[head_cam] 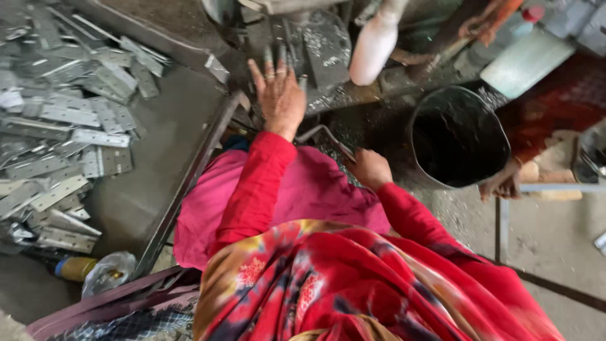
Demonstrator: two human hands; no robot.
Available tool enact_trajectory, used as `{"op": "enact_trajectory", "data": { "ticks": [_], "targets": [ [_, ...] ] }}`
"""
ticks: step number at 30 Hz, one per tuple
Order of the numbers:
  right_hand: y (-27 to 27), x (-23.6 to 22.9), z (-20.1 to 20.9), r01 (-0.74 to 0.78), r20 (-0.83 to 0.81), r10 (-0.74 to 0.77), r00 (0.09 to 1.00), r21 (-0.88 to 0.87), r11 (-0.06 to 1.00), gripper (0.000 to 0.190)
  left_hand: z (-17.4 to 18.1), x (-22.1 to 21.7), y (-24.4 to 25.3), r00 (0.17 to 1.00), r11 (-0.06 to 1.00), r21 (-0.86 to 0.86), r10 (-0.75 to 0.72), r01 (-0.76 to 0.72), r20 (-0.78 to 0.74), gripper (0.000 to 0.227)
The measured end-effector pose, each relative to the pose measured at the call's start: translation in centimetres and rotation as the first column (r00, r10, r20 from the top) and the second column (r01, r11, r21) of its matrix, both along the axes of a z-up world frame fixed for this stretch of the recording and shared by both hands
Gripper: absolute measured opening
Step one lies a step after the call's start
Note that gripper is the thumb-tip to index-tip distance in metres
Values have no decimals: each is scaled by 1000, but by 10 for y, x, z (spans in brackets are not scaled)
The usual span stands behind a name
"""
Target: The person operates a press machine to shape metal hinge components. They repeatedly pick up a metal piece, place it into the press, and activate the machine to form the hinge, then remove the finished piece.
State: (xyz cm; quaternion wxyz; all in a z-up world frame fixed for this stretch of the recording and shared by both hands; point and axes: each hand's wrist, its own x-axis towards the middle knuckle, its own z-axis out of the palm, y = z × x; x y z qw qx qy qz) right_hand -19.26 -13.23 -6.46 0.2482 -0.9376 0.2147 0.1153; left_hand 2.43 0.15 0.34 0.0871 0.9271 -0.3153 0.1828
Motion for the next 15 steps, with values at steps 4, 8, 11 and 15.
{"op": "enact_trajectory", "data": {
  "ticks": [4, 8, 11, 15],
  "targets": [
    [8, -4, -2, 15, 34, -17, 999, 36, 999, 57, -3, -8, 10, 999, 998, -53, -36, 36, -5, 46],
    [-3, 23, 23, -27, 63, 30, 998, -45, 999, 62, 1, 10, -2, 998, 998, 61, 13, -9, -64, 42],
    [-5, 14, 21, -89, 44, 97, 994, -150, 985, 56, 4, 20, -12, 995, 989, 148, 23, -9, -94, 43],
    [0, -6, -2, 42, 96, -46, 994, 43, 998, 42, 2, 28, -10, 1000, 997, 72, -27, 26, 10, 48]
  ]
}}
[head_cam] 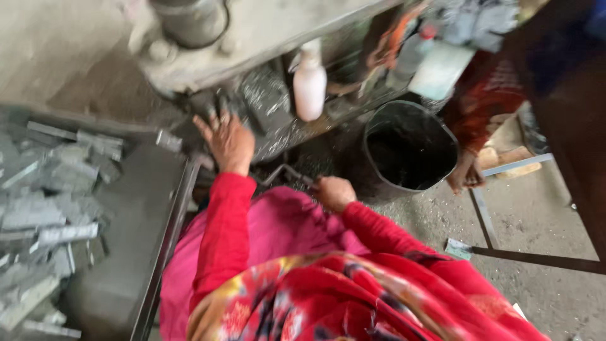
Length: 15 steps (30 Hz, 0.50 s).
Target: The person operates a press machine to shape metal hinge components. They repeatedly pick up a metal piece, place it into the press, and activate the machine to form the hinge, then remove the finished piece.
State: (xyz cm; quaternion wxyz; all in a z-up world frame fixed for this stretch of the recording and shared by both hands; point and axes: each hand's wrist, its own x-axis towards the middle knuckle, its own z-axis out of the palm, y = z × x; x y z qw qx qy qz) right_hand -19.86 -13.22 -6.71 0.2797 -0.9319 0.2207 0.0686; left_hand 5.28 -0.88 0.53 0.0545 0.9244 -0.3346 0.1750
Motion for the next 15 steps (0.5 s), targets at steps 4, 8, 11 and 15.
{"op": "enact_trajectory", "data": {
  "ticks": [4, 8, 11, 15],
  "targets": [
    [9, -5, -3, 15, -56, -14, 998, 11, 1000, 41, 7, -6, 10, 996, 985, -151, -79, 83, 31, 50],
    [10, -3, 45, 4, 238, 24, 971, -114, 994, 39, 26, -23, 43, 992, 931, -364, -51, 5, -117, 36],
    [17, 4, 79, 54, 473, 41, 880, -187, 981, 31, 21, -26, 112, 996, 872, -481, -83, 89, 35, 22],
    [21, 28, 104, 121, 503, 75, 861, -346, 930, 26, -1, 24, 211, 973, 935, -315, 204, -161, 109, 28]
  ]
}}
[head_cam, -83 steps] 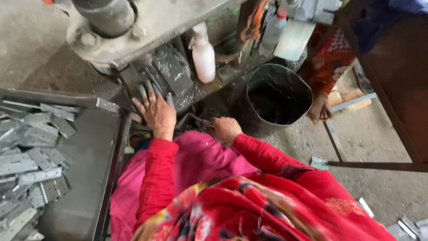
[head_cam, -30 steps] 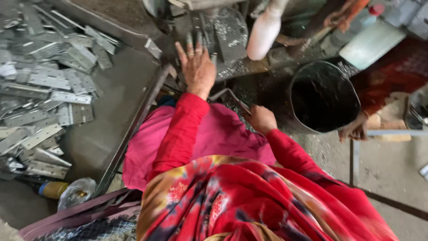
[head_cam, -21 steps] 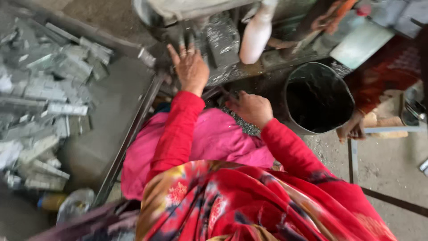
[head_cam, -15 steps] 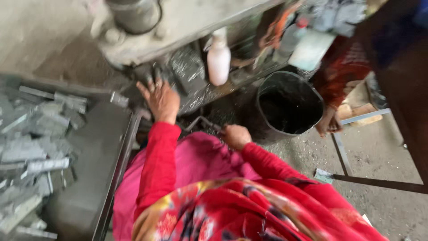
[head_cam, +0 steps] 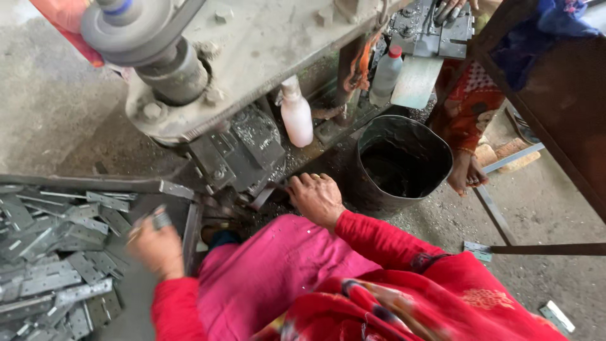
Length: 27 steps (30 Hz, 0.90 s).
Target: The person operates a press machine to shape metal hinge components. They repeatedly pick up a metal piece, place it into the press, and activate the machine to form the hinge, then remove the finished piece.
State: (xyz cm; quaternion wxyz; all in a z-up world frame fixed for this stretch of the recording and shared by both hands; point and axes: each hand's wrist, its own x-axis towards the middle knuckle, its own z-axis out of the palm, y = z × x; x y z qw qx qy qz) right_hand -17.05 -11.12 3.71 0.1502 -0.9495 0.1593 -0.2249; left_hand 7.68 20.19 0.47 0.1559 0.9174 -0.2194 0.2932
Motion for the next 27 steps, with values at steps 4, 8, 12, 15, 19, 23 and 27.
{"op": "enact_trajectory", "data": {
  "ticks": [4, 8, 12, 15, 19, 23, 27],
  "targets": [
    [0, 17, 11, -23, 124, 36, 992, -103, 994, 21, -19, 80, 73, 963, 954, 156, 266, -257, -37, 43],
    [-2, 14, 19, -15, 178, 48, 983, -184, 983, 18, -54, 141, 95, 937, 909, 266, 346, -321, -49, 71],
    [2, 17, 26, 1, 194, 40, 980, -207, 978, 17, -81, 162, 89, 917, 882, 257, 398, -394, 41, 90],
    [2, 17, 28, 16, 214, 32, 976, -216, 976, 19, -84, 160, 85, 919, 899, 233, 392, -372, -44, 90],
    [5, 20, 25, -7, 234, 62, 970, -229, 973, 15, -72, 153, 96, 910, 862, 328, 415, -387, -19, 94],
    [6, 21, 24, 4, 201, 42, 979, -227, 974, 12, -59, 155, 99, 884, 902, 209, 418, -377, -208, 88],
    [9, 22, 29, 21, 239, 43, 970, -258, 966, 11, -50, 158, 108, 897, 827, 359, 435, -433, 80, 103]
  ]
}}
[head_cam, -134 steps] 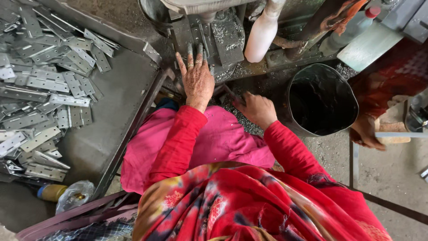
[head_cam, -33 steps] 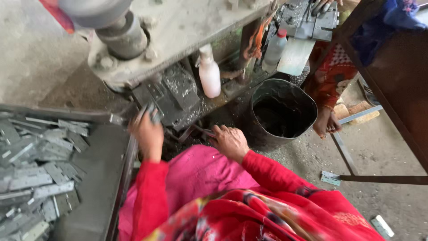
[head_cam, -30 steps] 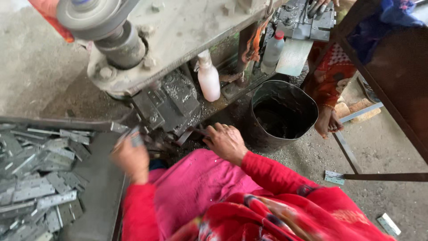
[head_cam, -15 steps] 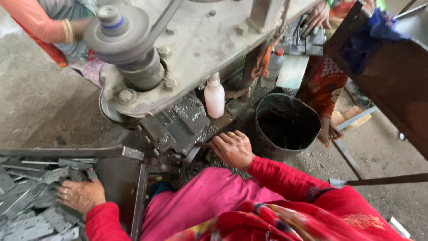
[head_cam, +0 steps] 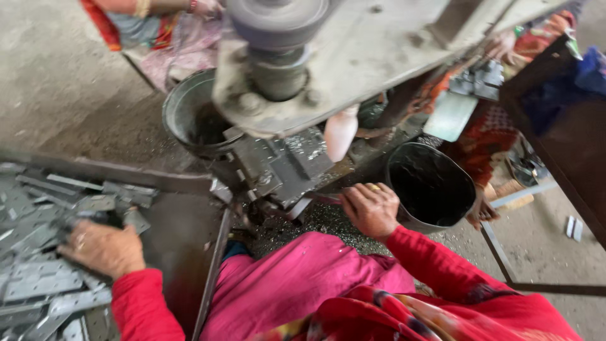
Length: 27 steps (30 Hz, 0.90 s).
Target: The person operates a press machine to shape metal hinge components. They repeatedly pick up a metal piece, place it into the press, and activate the machine to form the hinge, then remove the finished piece.
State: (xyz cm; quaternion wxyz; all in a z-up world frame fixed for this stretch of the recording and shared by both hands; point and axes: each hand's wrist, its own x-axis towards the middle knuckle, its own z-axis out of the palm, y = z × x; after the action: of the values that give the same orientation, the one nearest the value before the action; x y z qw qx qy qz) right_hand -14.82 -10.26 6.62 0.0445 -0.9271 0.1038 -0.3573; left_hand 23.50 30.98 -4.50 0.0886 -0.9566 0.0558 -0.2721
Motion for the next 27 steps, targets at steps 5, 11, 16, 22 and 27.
{"op": "enact_trajectory", "data": {
  "ticks": [5, 11, 16, 22, 27],
  "targets": [
    [8, 3, 1, 81, -55, -81, 995, -12, 997, 12, 12, 11, 6, 994, 992, -116, -65, 55, -87, 94],
    [13, 8, 1, 154, -52, -157, 986, -51, 987, 14, 27, 13, -3, 991, 996, -78, -61, 52, -120, 90],
    [19, 6, 0, 179, -38, -180, 983, -24, 984, 17, 19, -11, -7, 996, 997, -4, -80, 80, -38, 77],
    [17, 2, 2, 149, -23, -149, 989, 10, 989, 16, 16, -49, -4, 989, 990, -44, -138, 135, -61, 69],
    [9, -6, 1, 68, -41, -67, 997, 42, 997, 16, 26, -87, -2, 975, 989, -13, -149, 149, -165, 52]
  ]
}}
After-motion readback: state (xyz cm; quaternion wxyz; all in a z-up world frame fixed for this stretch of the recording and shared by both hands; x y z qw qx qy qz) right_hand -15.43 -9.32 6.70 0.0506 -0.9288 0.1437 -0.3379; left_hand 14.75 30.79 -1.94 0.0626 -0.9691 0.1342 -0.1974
